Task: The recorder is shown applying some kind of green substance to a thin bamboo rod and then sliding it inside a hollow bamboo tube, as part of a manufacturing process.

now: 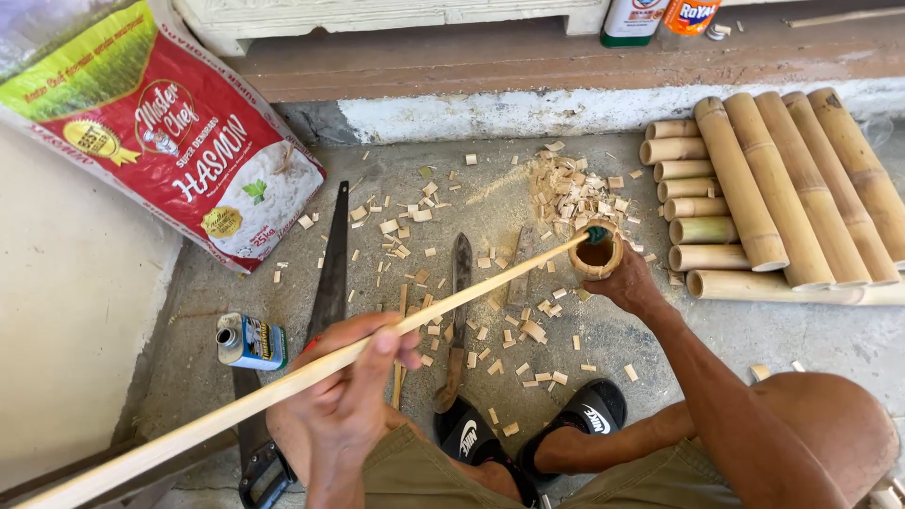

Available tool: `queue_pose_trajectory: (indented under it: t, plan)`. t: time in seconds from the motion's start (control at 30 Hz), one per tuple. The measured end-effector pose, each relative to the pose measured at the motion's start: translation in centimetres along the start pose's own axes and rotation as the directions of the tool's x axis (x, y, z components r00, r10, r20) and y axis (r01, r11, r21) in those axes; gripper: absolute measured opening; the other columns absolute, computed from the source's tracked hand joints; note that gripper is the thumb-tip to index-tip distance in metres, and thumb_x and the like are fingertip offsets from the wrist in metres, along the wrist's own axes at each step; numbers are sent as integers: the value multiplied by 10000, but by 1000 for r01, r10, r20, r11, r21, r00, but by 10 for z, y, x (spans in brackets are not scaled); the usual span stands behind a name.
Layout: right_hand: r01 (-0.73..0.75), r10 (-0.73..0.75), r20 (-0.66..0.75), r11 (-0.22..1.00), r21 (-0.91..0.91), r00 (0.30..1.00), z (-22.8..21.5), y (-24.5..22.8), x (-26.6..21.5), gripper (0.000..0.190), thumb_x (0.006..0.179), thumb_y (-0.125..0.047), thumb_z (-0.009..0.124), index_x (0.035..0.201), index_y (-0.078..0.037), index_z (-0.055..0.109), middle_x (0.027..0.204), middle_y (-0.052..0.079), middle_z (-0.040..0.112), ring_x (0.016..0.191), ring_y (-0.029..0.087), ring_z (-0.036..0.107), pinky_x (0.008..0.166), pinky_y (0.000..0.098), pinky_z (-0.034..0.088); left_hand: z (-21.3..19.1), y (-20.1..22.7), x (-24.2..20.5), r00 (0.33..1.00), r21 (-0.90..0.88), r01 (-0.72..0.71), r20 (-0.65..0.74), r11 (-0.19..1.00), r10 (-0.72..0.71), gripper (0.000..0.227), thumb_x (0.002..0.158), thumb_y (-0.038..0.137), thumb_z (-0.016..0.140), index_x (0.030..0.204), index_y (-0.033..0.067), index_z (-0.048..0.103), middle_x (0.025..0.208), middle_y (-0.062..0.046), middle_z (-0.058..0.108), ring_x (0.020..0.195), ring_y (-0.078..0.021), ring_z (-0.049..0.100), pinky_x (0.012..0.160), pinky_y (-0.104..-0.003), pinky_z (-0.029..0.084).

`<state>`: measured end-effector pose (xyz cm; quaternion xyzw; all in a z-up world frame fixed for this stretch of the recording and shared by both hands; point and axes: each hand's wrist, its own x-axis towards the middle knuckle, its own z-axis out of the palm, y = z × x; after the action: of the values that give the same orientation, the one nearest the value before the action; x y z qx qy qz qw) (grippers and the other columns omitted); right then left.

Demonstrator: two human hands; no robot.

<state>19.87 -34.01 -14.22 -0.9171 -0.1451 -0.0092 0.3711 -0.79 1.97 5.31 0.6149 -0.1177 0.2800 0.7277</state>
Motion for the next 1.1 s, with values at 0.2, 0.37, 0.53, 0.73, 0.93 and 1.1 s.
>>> queue_pose_trajectory:
  t: [0.2,0.37,0.53,0.73,0.93,1.1]
  plan:
    - [-21,21,24,1000,-4,1000,4,-3,5,807,593,-181,942,1290,-87,546,1188,100,695,1123,284,677,1071,417,529,-5,-4,-13,996,76,69,-53,995,-65,166,1015,40,666,1167,-21,694,913,-198,766,721,-188,738,641,-305,648]
    - [-9,13,42,996,-85,999,4,-13,2,786,634,-183,930,1316,-96,548,1196,122,673,1130,294,666,1058,433,546,6,4,-7,1000,79,15,8,997,-16,126,1013,13,666,1120,-46,693,982,-216,759,755,-201,741,627,-311,645]
    - [-16,18,34,999,-39,999,5,-11,2,885,623,-189,928,1391,-88,500,1208,125,668,1136,316,657,1061,479,531,-16,28,-2,999,115,-31,-24,993,34,126,1015,23,666,1124,-32,698,931,-181,759,734,-174,744,622,-294,645]
    - [23,-20,97,999,-30,995,19,-24,-3,844,611,-202,957,1333,-122,528,1233,106,662,1156,300,662,1045,462,553,3,48,-3,999,414,-20,53,910,-2,124,945,14,709,1065,-15,719,825,-135,768,632,-143,709,513,-241,558]
    - [30,-16,114,992,-122,993,28,-33,-9,855,557,-175,980,1288,-134,538,1216,97,654,1190,309,603,1069,470,518,6,83,16,954,507,-239,283,828,102,99,951,17,721,1044,15,687,833,-94,748,605,-118,706,511,-258,523]
    - [56,-41,118,990,-128,992,28,-35,-11,850,538,-194,991,1262,-142,549,1186,93,665,1173,307,600,1074,477,506,17,90,21,932,554,-300,346,776,113,81,953,52,735,1010,49,677,770,-42,717,568,-99,659,481,-259,460]
